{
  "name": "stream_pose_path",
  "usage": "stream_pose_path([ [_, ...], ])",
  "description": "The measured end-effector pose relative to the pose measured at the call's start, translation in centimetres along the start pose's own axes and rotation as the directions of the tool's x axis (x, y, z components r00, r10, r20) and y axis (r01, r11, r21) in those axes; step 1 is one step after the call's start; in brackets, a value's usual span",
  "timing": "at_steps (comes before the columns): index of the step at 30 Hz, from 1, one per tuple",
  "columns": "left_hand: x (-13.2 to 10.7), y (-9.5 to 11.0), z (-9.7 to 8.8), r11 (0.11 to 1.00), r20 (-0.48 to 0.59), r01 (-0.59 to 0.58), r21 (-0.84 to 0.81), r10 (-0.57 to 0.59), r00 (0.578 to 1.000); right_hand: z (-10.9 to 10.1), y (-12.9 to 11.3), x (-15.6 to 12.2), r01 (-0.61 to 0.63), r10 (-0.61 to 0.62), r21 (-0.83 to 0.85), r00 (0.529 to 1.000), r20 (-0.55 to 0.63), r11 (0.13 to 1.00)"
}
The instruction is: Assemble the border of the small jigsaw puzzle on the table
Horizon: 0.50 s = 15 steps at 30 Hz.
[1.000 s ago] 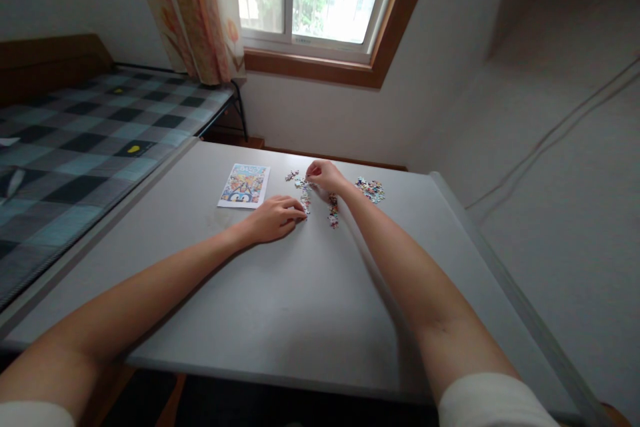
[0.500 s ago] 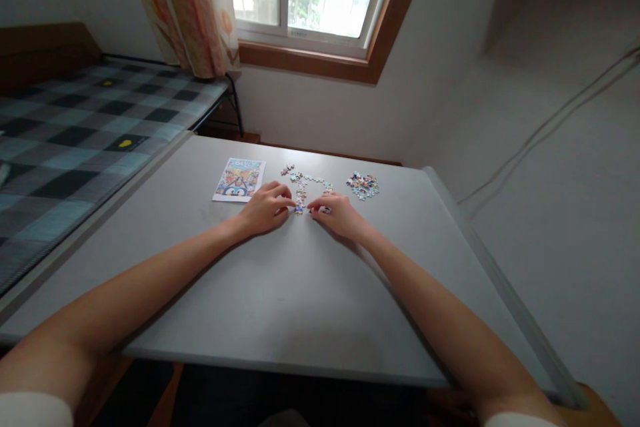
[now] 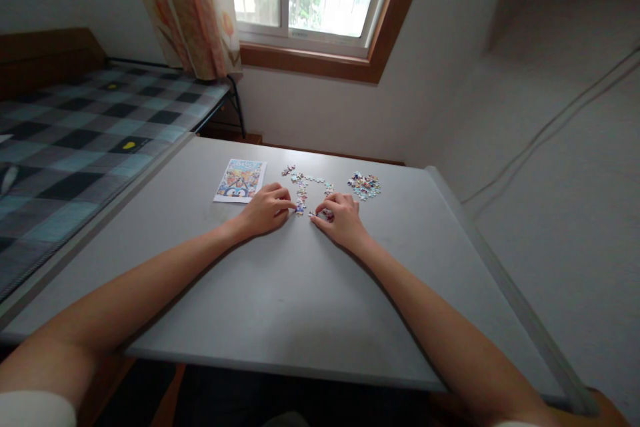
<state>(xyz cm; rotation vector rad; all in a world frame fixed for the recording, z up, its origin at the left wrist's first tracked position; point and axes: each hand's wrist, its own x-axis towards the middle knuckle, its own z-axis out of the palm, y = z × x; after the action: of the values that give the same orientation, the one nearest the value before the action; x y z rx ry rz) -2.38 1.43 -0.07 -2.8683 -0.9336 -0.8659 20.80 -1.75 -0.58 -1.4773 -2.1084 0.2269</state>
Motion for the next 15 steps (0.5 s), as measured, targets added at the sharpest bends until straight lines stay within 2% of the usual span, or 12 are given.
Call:
stream_pose_path([
  [9, 0.06, -0.22, 0.27, 0.999, 0.039, -0.028, -0.037, 0.029, 0.999, 0.24, -0.59, 0.22, -0.105, 0.103, 0.044, 0.993, 0.052, 0.994],
  [15, -0.04, -0.47, 0.46, 0.997, 0.041, -0.044, -0.06, 0.046, 0.998, 0.26, -1.04, 0.01, -0.071, 0.068, 0.071, 0.996, 0.052, 0.995],
])
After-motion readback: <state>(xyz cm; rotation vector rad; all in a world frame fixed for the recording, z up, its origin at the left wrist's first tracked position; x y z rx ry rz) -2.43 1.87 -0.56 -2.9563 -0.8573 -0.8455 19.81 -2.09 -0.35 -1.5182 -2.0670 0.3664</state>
